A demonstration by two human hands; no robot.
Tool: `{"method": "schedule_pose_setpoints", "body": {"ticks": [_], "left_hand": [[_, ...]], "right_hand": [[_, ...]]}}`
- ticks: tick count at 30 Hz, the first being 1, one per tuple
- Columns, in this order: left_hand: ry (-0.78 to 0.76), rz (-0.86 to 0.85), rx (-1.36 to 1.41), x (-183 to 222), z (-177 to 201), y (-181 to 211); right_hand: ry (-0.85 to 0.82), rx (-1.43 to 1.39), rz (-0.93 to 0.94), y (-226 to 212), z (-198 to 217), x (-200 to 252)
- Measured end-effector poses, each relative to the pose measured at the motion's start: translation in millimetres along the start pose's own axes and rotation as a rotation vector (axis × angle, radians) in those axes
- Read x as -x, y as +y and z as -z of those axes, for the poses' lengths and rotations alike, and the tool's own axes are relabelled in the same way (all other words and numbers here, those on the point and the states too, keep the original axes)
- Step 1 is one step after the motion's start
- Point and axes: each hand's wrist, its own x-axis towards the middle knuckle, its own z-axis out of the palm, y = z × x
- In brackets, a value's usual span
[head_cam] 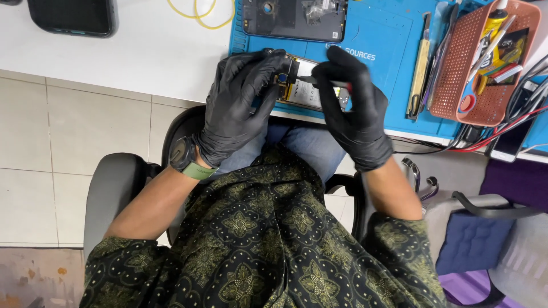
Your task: Technician using a precision screwdriver to remove internal screws from a smartphone during disassembly.
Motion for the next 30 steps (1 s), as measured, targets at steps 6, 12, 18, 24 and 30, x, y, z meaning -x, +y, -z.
{"method": "schedule_pose_setpoints", "body": {"ticks": [6,12,18,24,30], "left_hand": [[0.030,0.026,0.166,2,0,-7],[0.121,0.058,0.237,2,3,-11],[0.098,0.112,0.328,4,4,-14],[-0.039,-0.037,-0.092,11,-2,-11],[-0.044,-0.071,-0.019,13,-1,-14]], "right_hand": [[-0.430,0.335,0.099,-17,28,-48],[-0.586,0.365,0.175,-17,41,-73],[-0.449,0.709,0.383,-8,39,-74],[-0.583,0.554,0.297,-4,38,-74],[-0.541,0.276,0.228,-14,51,-80]]}}
